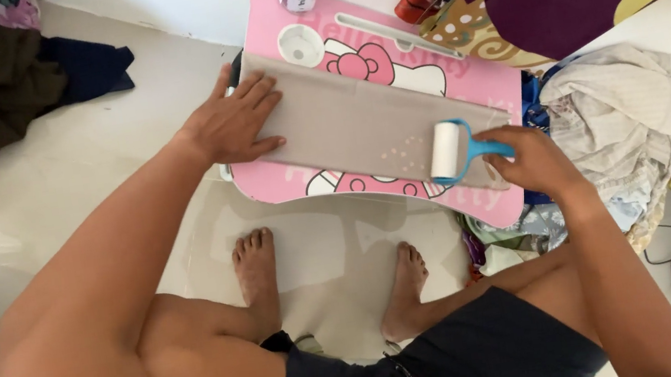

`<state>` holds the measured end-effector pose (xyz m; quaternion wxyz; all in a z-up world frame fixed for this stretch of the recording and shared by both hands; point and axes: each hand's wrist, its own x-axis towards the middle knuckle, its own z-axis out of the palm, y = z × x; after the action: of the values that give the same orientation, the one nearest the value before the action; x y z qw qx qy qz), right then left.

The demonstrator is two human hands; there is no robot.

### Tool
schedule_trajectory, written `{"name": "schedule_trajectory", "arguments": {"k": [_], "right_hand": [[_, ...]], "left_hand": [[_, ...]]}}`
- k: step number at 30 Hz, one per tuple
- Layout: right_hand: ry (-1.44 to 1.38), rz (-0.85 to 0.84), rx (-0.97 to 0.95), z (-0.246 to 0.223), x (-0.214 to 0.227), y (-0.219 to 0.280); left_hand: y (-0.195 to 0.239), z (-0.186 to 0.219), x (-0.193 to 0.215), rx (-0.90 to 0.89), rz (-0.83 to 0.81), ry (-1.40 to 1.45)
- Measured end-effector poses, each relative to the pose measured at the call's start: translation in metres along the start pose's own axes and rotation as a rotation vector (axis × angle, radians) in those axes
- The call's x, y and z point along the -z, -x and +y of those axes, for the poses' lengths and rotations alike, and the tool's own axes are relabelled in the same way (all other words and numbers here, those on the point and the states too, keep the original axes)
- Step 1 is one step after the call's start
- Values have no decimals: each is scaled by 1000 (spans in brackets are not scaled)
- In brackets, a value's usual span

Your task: The person uses a lint roller to clean a patterned cloth placed on a pink Hello Kitty tray. They roll the tool back and forth across the fabric surface, then flip the cloth over to clean the other side. The person continues to roll the tool over the cloth multiple times to remove lint.

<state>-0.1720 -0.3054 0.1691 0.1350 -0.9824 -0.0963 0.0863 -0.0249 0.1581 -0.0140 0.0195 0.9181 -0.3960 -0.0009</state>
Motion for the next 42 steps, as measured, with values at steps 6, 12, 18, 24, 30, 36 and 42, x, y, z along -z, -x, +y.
{"name": "schedule_trajectory", "arguments": {"k": [6,12,18,24,30,36,42], "right_hand": [[-18,44,180,-29,-8,-80],[-32,21,315,-65,-27,-148],[44,-50,253,15,-9,-122],[326,47,26,107,20,-57],[284,191,-9,145,26,-16],[-151,145,232,80,5,-30],[-52,27,282,14,-35,-34]], "left_hand": [[-48,32,23,-6,32,67],[-70,39,21,-2,-23,33],[-69,21,0,51,-61,9],[-67,12,-4,3,-4,50],[-65,22,13,-82,149,111],[-70,76,7,-135,84,-4],[-55,104,-17,-114,14,51]]}}
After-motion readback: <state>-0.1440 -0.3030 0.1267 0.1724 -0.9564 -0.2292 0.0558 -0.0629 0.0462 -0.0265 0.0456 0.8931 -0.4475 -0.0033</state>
